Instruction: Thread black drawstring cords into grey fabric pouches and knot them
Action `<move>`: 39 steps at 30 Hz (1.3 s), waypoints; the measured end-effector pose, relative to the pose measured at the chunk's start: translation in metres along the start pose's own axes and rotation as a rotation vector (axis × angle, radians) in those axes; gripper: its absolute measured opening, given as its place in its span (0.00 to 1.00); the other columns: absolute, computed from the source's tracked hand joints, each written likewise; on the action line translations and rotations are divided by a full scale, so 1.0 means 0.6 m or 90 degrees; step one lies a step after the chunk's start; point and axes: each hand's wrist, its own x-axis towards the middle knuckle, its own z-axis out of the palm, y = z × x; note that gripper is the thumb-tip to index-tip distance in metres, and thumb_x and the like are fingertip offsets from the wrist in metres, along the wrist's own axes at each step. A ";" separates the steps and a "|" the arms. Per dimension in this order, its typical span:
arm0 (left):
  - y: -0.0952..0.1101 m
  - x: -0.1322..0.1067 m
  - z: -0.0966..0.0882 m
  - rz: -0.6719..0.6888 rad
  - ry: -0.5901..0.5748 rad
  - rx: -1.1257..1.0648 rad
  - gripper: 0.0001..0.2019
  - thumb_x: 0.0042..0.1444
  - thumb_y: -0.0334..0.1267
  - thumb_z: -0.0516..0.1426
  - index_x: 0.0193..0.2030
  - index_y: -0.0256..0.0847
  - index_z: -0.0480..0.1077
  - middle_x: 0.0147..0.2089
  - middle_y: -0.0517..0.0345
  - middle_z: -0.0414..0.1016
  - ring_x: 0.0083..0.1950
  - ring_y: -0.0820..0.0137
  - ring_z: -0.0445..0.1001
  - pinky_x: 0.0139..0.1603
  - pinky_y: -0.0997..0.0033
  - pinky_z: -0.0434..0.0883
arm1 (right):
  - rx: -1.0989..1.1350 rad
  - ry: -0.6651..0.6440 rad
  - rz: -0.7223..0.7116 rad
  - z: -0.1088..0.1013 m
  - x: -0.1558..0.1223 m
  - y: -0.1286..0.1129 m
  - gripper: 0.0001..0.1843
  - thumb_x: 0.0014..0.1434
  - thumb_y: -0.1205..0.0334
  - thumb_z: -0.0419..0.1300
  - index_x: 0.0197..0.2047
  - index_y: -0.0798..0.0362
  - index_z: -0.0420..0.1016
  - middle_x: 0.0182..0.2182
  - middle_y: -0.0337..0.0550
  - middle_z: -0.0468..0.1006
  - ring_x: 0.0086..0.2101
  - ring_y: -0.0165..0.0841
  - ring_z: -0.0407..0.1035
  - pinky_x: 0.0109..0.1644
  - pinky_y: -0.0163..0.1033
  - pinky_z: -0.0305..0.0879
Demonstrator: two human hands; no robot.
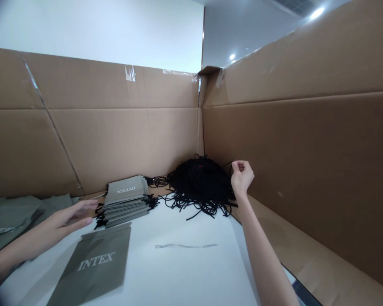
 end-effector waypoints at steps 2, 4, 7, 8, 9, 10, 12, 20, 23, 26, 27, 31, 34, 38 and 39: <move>0.006 -0.005 -0.005 0.009 -0.004 0.007 0.32 0.58 0.60 0.58 0.67 0.53 0.63 0.70 0.57 0.63 0.66 0.55 0.68 0.60 0.63 0.72 | 0.097 0.024 -0.011 0.004 0.003 -0.034 0.14 0.59 0.50 0.54 0.37 0.53 0.66 0.33 0.44 0.71 0.34 0.34 0.68 0.41 0.40 0.67; 0.017 -0.012 -0.009 0.009 -0.004 0.006 0.31 0.58 0.60 0.57 0.67 0.54 0.63 0.70 0.58 0.63 0.66 0.55 0.68 0.60 0.63 0.72 | 0.185 0.021 -0.021 0.007 0.002 -0.074 0.15 0.59 0.47 0.54 0.37 0.51 0.64 0.33 0.40 0.69 0.32 0.31 0.67 0.39 0.37 0.68; 0.037 -0.021 -0.015 0.011 0.013 0.007 0.32 0.58 0.61 0.57 0.67 0.54 0.62 0.69 0.57 0.64 0.66 0.55 0.68 0.61 0.62 0.72 | 0.285 -0.042 -0.041 0.007 -0.015 -0.146 0.16 0.57 0.46 0.59 0.36 0.50 0.65 0.32 0.37 0.68 0.30 0.28 0.67 0.37 0.35 0.69; 0.044 -0.024 -0.017 0.017 0.023 0.009 0.32 0.58 0.61 0.56 0.66 0.53 0.63 0.69 0.57 0.65 0.66 0.55 0.68 0.61 0.61 0.71 | 0.308 -0.072 -0.049 0.006 -0.026 -0.174 0.17 0.56 0.45 0.61 0.35 0.50 0.66 0.31 0.37 0.68 0.29 0.27 0.67 0.36 0.34 0.69; 0.051 -0.027 -0.018 0.024 0.035 0.012 0.32 0.58 0.61 0.56 0.66 0.53 0.64 0.68 0.57 0.66 0.65 0.55 0.68 0.62 0.61 0.71 | 0.340 -0.115 -0.056 0.003 -0.039 -0.202 0.17 0.56 0.45 0.62 0.34 0.50 0.67 0.31 0.37 0.68 0.29 0.27 0.66 0.35 0.33 0.69; 0.058 -0.030 -0.019 0.031 0.047 0.014 0.31 0.58 0.62 0.56 0.65 0.52 0.65 0.67 0.56 0.67 0.65 0.54 0.69 0.62 0.61 0.70 | 0.414 -0.195 -0.060 0.001 -0.053 -0.230 0.16 0.56 0.46 0.64 0.34 0.49 0.67 0.30 0.37 0.68 0.29 0.27 0.66 0.34 0.33 0.68; 0.076 -0.038 -0.020 0.044 0.067 0.011 0.30 0.58 0.62 0.56 0.64 0.52 0.66 0.66 0.56 0.69 0.64 0.54 0.69 0.62 0.61 0.70 | 0.531 -0.344 -0.058 -0.006 -0.086 -0.286 0.15 0.56 0.48 0.66 0.34 0.49 0.69 0.29 0.37 0.69 0.28 0.28 0.66 0.33 0.32 0.67; 0.186 -0.088 0.033 0.104 0.084 -0.244 0.28 0.64 0.56 0.55 0.68 0.57 0.55 0.74 0.58 0.54 0.74 0.58 0.53 0.72 0.54 0.57 | 0.613 -0.952 0.225 0.008 -0.217 -0.413 0.11 0.59 0.57 0.67 0.36 0.54 0.72 0.32 0.39 0.76 0.28 0.24 0.70 0.34 0.28 0.71; 0.205 -0.094 0.060 0.112 -0.042 -0.422 0.28 0.66 0.56 0.52 0.70 0.57 0.53 0.73 0.58 0.56 0.73 0.61 0.54 0.71 0.58 0.58 | 0.597 -1.027 0.258 0.033 -0.258 -0.421 0.11 0.58 0.57 0.68 0.36 0.56 0.74 0.33 0.39 0.77 0.30 0.25 0.73 0.37 0.30 0.74; 0.209 -0.094 0.069 0.097 -0.145 -0.475 0.25 0.66 0.56 0.52 0.66 0.51 0.60 0.61 0.53 0.72 0.65 0.61 0.66 0.67 0.59 0.61 | 0.572 -1.051 0.257 0.051 -0.287 -0.421 0.13 0.58 0.55 0.68 0.36 0.55 0.74 0.35 0.40 0.78 0.33 0.26 0.74 0.39 0.31 0.74; 0.208 -0.094 0.067 0.086 -0.151 -0.456 0.23 0.66 0.55 0.53 0.63 0.48 0.64 0.54 0.52 0.76 0.59 0.62 0.69 0.63 0.60 0.63 | 0.560 -1.049 0.249 0.055 -0.292 -0.420 0.13 0.58 0.55 0.68 0.37 0.55 0.73 0.37 0.41 0.78 0.34 0.26 0.75 0.40 0.31 0.74; 0.201 -0.095 0.050 0.059 -0.095 -0.381 0.19 0.67 0.53 0.51 0.45 0.40 0.73 0.34 0.57 0.74 0.38 0.68 0.71 0.43 0.68 0.66 | 0.451 -0.946 0.191 0.066 -0.285 -0.399 0.17 0.58 0.51 0.67 0.43 0.52 0.73 0.43 0.44 0.80 0.41 0.30 0.75 0.45 0.34 0.72; 0.192 -0.096 0.036 0.035 -0.069 -0.390 0.20 0.68 0.54 0.49 0.49 0.40 0.71 0.29 0.63 0.65 0.28 0.74 0.61 0.32 0.73 0.60 | 0.311 -0.775 0.019 0.068 -0.244 -0.345 0.19 0.57 0.47 0.65 0.44 0.51 0.72 0.44 0.47 0.79 0.43 0.36 0.74 0.46 0.41 0.70; 0.178 -0.092 0.031 0.041 -0.063 -0.342 0.22 0.68 0.54 0.47 0.53 0.38 0.68 0.31 0.61 0.65 0.30 0.74 0.62 0.30 0.74 0.59 | -0.025 -0.466 -0.169 0.047 -0.156 -0.228 0.11 0.59 0.53 0.60 0.42 0.49 0.73 0.43 0.52 0.80 0.44 0.45 0.75 0.47 0.50 0.67; 0.175 -0.091 0.033 0.045 -0.062 -0.329 0.22 0.69 0.53 0.47 0.53 0.36 0.68 0.33 0.59 0.67 0.32 0.73 0.65 0.31 0.74 0.60 | -0.145 -0.426 -0.174 0.040 -0.136 -0.201 0.08 0.59 0.55 0.60 0.41 0.48 0.73 0.43 0.54 0.81 0.43 0.48 0.75 0.44 0.52 0.66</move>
